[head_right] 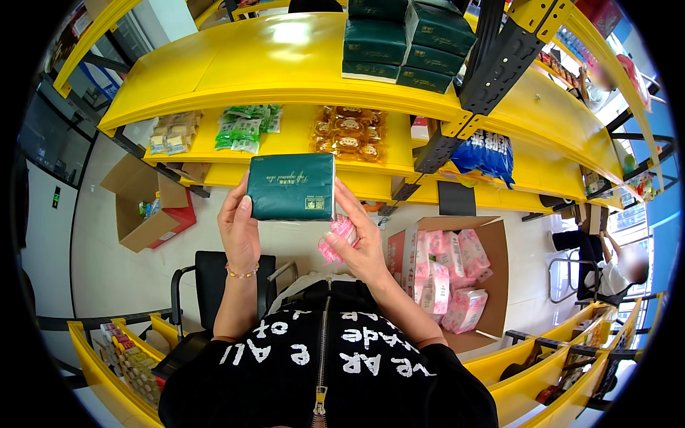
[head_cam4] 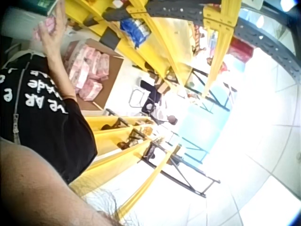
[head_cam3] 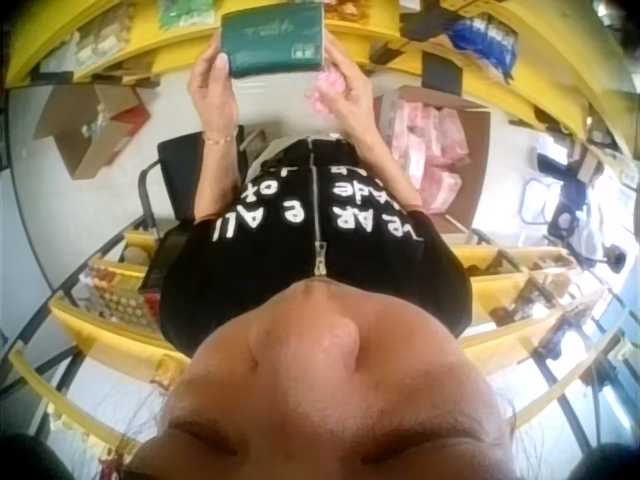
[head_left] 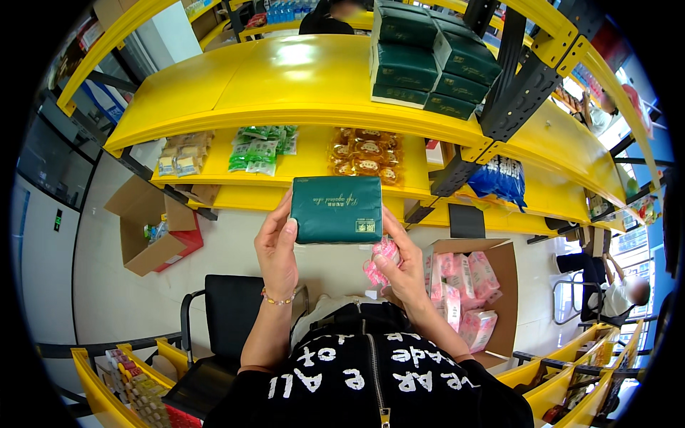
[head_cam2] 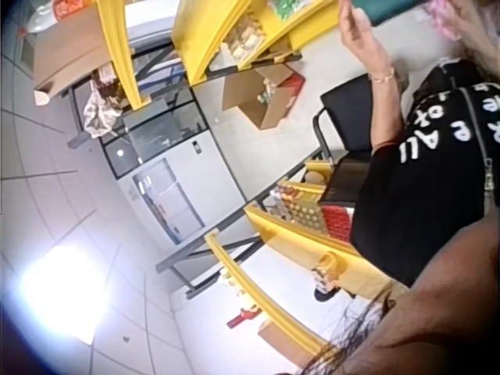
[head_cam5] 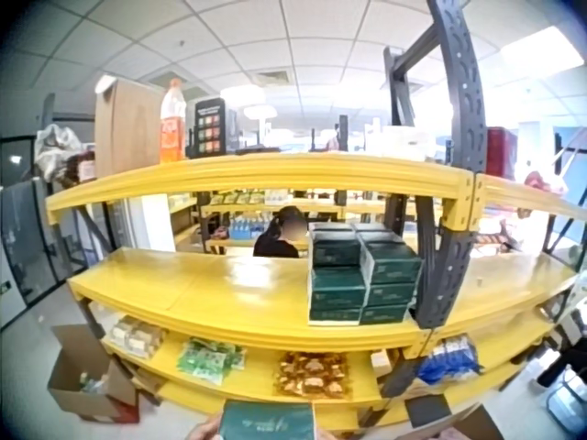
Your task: The person repeatedly picks green rectangular boxes from a cardboard box on the floor, wipes each with a pink cloth, and places them on a yellow shelf. The person handles the boxes one at a time, turning them over to wipe different sides before stacking them on the shelf.
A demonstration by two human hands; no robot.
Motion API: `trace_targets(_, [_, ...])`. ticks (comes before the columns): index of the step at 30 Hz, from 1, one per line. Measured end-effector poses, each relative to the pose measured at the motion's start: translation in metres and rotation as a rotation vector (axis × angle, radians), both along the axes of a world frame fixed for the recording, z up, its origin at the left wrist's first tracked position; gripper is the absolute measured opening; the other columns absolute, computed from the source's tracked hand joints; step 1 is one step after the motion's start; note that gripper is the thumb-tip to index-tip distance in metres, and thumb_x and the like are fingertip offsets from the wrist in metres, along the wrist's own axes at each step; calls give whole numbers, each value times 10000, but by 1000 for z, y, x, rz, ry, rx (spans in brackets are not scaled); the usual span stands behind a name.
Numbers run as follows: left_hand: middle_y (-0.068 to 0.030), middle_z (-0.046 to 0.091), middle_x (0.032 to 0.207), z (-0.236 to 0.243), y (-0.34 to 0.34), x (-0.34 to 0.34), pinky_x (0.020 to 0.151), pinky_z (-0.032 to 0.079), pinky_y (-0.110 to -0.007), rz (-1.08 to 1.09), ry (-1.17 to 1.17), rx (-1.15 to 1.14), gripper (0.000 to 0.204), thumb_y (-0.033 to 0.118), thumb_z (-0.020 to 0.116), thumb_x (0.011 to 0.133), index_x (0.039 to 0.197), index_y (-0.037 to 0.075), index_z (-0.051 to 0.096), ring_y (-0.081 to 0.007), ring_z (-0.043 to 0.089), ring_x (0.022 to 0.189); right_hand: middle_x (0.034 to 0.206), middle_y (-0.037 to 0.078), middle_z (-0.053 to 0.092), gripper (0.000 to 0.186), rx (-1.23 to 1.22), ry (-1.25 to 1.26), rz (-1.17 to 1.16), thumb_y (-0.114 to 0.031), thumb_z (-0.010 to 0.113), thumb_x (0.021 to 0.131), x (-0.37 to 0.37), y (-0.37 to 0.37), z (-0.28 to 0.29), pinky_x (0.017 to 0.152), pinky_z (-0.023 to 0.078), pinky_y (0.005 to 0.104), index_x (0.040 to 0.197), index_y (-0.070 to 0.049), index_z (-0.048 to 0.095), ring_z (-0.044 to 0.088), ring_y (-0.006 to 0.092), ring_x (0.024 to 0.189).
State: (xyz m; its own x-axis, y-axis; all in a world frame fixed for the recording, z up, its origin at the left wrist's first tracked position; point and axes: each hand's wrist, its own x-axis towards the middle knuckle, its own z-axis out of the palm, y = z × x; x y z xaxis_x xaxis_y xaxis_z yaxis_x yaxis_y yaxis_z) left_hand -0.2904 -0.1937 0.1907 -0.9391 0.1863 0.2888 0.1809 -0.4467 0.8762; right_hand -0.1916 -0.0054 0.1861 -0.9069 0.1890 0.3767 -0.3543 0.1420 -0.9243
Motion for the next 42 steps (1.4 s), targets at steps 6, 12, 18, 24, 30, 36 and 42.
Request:
trace_targets(6, [-185, 477, 1400, 2, 13, 6, 1103, 310, -369, 13, 1, 61, 393, 81, 504, 919, 1284, -64, 531, -241, 438, 1307, 1453, 162, 404, 601, 7, -18, -10, -102, 655, 800, 10, 12, 2, 1112, 264, 385, 1375, -32, 493, 367, 272, 1359])
trace_targets(12, [-139, 530, 1344, -2, 24, 7, 1052, 386, -348, 17, 5, 63, 435, 135, 481, 942, 1330, -62, 483, -202, 513, 1222, 1371, 134, 461, 572, -53, -35, -8, -100, 666, 803, 18, 22, 2, 1082, 289, 361, 1354, -41, 523, 409, 239, 1292])
trace_targets(18, [-132, 546, 1307, 8, 30, 16, 1016, 415, -325, -93, -164, 189, 497, 159, 566, 927, 1362, -50, 446, -188, 535, 1180, 1342, 115, 479, 515, -66, -87, 66, -93, 674, 811, 27, 28, 1, 1064, 300, 342, 1313, -43, 567, 429, 222, 1260])
trace_targets(24, [-93, 586, 1203, 3, 30, 12, 961, 451, -300, -35, -181, 155, 499, 147, 628, 900, 1339, -16, 457, -158, 569, 1079, 1285, 120, 515, 484, -57, -70, 134, -77, 668, 819, 32, 21, 8, 1030, 331, 325, 1293, -33, 580, 479, 223, 1195])
trace_targets(30, [-97, 598, 1153, 15, 20, 7, 840, 532, -290, -69, -223, 119, 524, 218, 622, 892, 1348, 54, 424, -157, 615, 992, 1068, 132, 648, 339, -202, -178, 386, -93, 608, 885, 29, 33, 3, 957, 418, 333, 1213, -5, 619, 591, 218, 1049])
trace_targets(36, [-108, 598, 1101, 18, 0, -3, 841, 504, -278, -536, -287, -42, 591, 245, 635, 876, 1382, 59, 393, -156, 606, 964, 1055, 108, 672, 340, -410, -211, 310, -171, 565, 937, 16, 46, -6, 847, 476, 297, 1233, -5, 574, 604, 157, 1011])
trace_targets(42, [-128, 536, 1203, 15, 7, 4, 861, 476, -251, -723, -249, -254, 727, 315, 638, 862, 1443, 54, 286, -143, 582, 984, 1198, 115, 615, 534, -201, -327, 497, -300, 599, 917, 5, 24, -10, 915, 452, 296, 1309, 50, 502, 583, 159, 1061])
